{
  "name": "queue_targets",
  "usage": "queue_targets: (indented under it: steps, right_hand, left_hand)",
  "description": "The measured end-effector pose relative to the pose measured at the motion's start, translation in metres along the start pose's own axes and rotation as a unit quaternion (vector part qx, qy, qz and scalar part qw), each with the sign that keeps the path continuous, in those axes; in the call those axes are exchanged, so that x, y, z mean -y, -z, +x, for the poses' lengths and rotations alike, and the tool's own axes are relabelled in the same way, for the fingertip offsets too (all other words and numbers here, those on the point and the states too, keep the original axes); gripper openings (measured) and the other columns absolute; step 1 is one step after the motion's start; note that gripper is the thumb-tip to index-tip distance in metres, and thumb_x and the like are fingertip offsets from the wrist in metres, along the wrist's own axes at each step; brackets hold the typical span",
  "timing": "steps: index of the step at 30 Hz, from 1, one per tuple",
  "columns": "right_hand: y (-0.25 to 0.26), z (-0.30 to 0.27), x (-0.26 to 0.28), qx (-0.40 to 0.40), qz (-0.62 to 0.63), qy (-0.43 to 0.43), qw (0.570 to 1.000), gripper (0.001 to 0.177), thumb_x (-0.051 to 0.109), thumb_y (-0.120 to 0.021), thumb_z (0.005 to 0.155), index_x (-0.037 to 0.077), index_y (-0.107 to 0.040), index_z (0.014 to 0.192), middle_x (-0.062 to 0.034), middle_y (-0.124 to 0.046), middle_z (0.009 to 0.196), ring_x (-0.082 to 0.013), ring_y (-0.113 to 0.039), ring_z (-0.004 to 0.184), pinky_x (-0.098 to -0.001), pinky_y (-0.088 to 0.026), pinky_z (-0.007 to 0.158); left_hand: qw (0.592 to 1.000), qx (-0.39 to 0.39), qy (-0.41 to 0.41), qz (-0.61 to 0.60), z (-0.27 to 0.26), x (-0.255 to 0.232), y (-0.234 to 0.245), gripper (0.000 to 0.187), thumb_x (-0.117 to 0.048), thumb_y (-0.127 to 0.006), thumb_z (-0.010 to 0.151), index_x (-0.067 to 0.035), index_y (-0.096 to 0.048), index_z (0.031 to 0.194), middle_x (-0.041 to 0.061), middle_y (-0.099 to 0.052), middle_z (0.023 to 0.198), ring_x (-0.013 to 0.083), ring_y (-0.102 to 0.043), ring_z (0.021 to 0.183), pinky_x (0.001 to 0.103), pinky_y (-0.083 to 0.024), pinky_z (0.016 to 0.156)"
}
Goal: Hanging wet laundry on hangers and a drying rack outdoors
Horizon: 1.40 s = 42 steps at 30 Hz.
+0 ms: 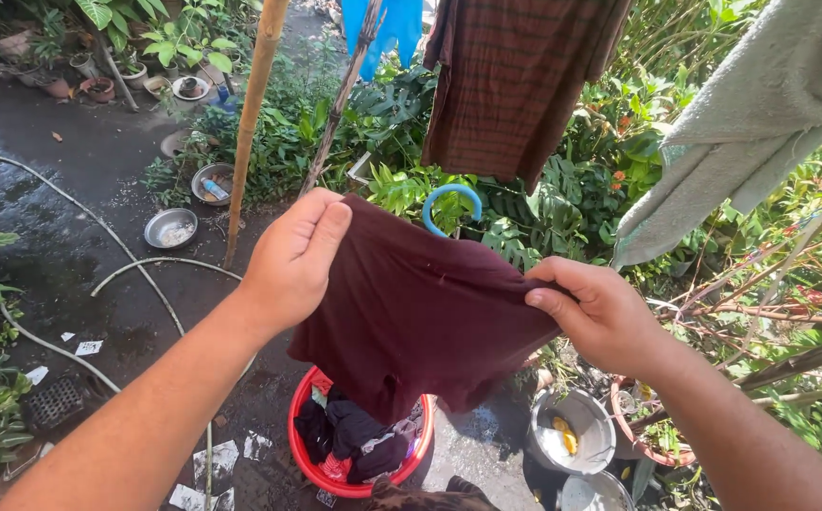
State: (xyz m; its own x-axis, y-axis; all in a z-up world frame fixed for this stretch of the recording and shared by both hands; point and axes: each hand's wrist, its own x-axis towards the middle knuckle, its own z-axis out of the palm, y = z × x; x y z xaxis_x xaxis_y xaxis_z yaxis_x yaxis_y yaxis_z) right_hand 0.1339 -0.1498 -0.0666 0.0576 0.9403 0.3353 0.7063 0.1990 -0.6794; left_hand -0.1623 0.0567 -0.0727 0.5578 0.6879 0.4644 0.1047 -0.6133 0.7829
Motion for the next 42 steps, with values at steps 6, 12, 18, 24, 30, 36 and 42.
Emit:
queue_targets:
  steps: [6,12,18,24,30,36,42]
  right_hand:
    - [0.000,-0.001,-0.013,-0.058,0.012,0.009,0.998,0.014,0.012,-0.064,0.098,0.008,-0.077,0.101,-0.0043,-0.069,0.068,-0.0115,-0.059,0.066,-0.0317,-0.055,0.070]
    - [-0.007,-0.010,-0.013,-0.109,0.060,0.033,0.992,0.015,0.004,-0.062,0.099,0.001,-0.073,0.109,-0.0084,-0.072,0.078,-0.0097,-0.059,0.076,-0.0337,-0.056,0.077]
    - [-0.001,-0.015,-0.010,-0.106,0.113,0.044,0.987,0.023,0.000,-0.064,0.096,-0.002,-0.069,0.118,-0.0098,-0.075,0.084,-0.0120,-0.065,0.076,-0.0338,-0.057,0.079]
    - [0.014,-0.006,0.012,-0.071,-0.041,0.054,0.995,0.018,0.009,-0.072,0.089,0.003,-0.077,0.105,-0.0131,-0.076,0.086,-0.0281,-0.072,0.077,-0.0403,-0.058,0.074]
    - [0.013,0.011,0.040,-0.134,-0.158,0.064,0.976,0.033,0.007,-0.079,0.085,0.003,-0.073,0.117,-0.0146,-0.075,0.096,-0.0345,-0.074,0.092,-0.0426,-0.058,0.081]
    - [0.007,0.024,0.014,-0.172,-0.155,0.032,0.972,0.014,0.007,-0.072,0.094,0.005,-0.075,0.108,-0.0105,-0.076,0.088,-0.0275,-0.075,0.082,-0.0375,-0.059,0.074]
    - [-0.008,0.046,0.007,-0.238,-0.087,0.022,0.967,0.015,0.004,-0.066,0.100,0.005,-0.076,0.111,-0.0116,-0.075,0.090,-0.0245,-0.074,0.080,-0.0366,-0.060,0.072]
  left_hand:
    - [0.995,0.090,0.026,-0.035,0.002,-0.016,0.005,0.029,-0.029,-0.064,0.100,-0.012,-0.069,0.122,0.012,-0.067,0.101,0.0252,-0.066,0.096,0.038,-0.059,0.082]
    - [0.990,0.130,-0.024,-0.053,-0.006,-0.003,-0.023,0.026,-0.024,-0.080,0.088,-0.010,-0.075,0.109,0.008,-0.070,0.085,0.0192,-0.069,0.075,0.034,-0.058,0.068]
    - [0.994,0.071,-0.083,0.008,0.002,-0.012,-0.024,0.015,-0.028,-0.073,0.096,-0.013,-0.072,0.097,0.005,-0.071,0.074,0.0223,-0.069,0.070,0.034,-0.056,0.068]
    - [0.992,0.066,-0.103,0.036,0.002,-0.030,-0.021,0.019,-0.032,-0.075,0.093,-0.014,-0.069,0.095,0.005,-0.070,0.072,0.0268,-0.069,0.069,0.036,-0.056,0.068]
    - [0.996,0.058,-0.031,0.053,0.011,-0.044,-0.009,0.023,-0.034,-0.082,0.086,-0.017,-0.070,0.096,0.003,-0.069,0.071,0.0220,-0.065,0.069,0.036,-0.054,0.068]
    - [0.993,0.107,0.032,0.025,0.015,-0.031,-0.001,0.021,-0.035,-0.082,0.084,-0.017,-0.074,0.092,0.003,-0.069,0.068,0.0179,-0.063,0.069,0.035,-0.053,0.068]
    - [0.985,0.165,0.022,0.052,0.050,-0.021,0.013,0.021,-0.037,-0.074,0.092,-0.016,-0.075,0.091,0.005,-0.069,0.065,0.0204,-0.063,0.066,0.036,-0.053,0.068]
